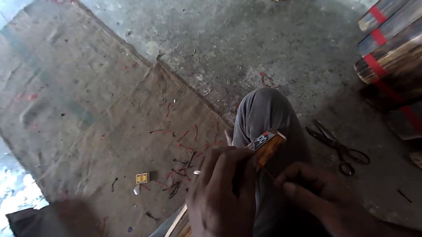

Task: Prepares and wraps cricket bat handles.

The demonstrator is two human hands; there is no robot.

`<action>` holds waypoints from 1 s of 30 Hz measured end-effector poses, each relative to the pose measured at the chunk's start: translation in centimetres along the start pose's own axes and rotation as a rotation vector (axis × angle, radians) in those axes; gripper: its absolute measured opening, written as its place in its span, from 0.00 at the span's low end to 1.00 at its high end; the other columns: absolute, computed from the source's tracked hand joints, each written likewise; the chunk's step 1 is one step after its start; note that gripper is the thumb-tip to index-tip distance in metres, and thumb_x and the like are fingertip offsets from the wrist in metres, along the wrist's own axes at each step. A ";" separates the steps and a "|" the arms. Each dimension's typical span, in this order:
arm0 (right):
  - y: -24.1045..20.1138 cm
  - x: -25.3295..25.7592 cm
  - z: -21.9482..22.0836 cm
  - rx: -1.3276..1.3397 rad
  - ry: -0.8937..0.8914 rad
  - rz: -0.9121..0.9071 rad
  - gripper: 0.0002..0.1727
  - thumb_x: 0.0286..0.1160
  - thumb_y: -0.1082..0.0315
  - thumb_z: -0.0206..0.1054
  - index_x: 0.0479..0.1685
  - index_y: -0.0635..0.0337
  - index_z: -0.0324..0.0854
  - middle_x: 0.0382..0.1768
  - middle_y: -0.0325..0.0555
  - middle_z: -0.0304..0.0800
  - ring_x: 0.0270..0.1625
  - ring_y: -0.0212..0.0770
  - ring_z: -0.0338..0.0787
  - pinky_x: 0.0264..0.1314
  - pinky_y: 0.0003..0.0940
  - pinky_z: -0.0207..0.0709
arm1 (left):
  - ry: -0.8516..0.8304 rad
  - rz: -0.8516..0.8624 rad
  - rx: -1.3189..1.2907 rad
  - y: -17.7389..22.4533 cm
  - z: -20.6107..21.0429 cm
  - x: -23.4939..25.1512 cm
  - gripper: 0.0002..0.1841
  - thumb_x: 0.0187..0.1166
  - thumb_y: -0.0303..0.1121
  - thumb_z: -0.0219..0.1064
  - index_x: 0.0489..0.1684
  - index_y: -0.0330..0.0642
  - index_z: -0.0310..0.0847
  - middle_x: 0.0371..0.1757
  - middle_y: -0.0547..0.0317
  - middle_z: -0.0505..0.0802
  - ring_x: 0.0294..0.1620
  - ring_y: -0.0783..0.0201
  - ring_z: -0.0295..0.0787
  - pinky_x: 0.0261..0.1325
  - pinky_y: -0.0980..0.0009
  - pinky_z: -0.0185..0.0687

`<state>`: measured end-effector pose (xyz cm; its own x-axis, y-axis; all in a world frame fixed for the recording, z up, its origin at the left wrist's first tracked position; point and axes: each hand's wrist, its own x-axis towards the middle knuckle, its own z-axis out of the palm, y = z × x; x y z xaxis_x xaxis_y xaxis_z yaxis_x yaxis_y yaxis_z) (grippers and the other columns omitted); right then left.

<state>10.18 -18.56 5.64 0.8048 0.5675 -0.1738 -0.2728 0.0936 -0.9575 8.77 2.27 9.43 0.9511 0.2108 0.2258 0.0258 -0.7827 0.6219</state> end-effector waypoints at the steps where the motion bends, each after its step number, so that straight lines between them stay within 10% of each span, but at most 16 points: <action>1: 0.0 0.0 0.0 -0.007 0.006 0.001 0.11 0.89 0.65 0.60 0.55 0.57 0.86 0.31 0.35 0.82 0.26 0.24 0.74 0.26 0.17 0.68 | 0.013 0.027 0.041 0.1 0.0 -0.1 0.07 0.77 0.42 0.72 0.47 0.62 0.92 0.51 0.77 0.92 0.50 0.75 0.89 0.47 0.70 0.88; 22: 2.3 2.3 -0.4 -0.183 0.044 -0.067 0.11 0.88 0.66 0.61 0.57 0.50 0.87 0.42 0.40 0.90 0.38 0.33 0.87 0.41 0.26 0.85 | -0.085 0.196 0.174 -2.1 -1.3 -1.6 0.19 0.77 0.45 0.73 0.68 0.70 0.88 0.68 0.77 0.89 0.64 0.69 0.87 0.55 0.66 0.87; 30: 2.3 4.7 -0.2 -0.139 -0.012 -0.016 0.09 0.88 0.65 0.57 0.54 0.50 0.83 0.32 0.40 0.81 0.25 0.33 0.77 0.25 0.26 0.74 | -0.100 0.175 0.165 -3.1 -1.6 -0.4 0.18 0.80 0.43 0.68 0.68 0.75 0.87 0.69 0.78 0.89 0.65 0.70 0.87 0.56 0.63 0.88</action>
<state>13.38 -15.83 2.59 0.8017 0.5769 -0.1564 -0.1840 -0.0108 -0.9829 7.80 5.53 8.63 0.9710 0.0108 0.2389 -0.1001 -0.8889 0.4471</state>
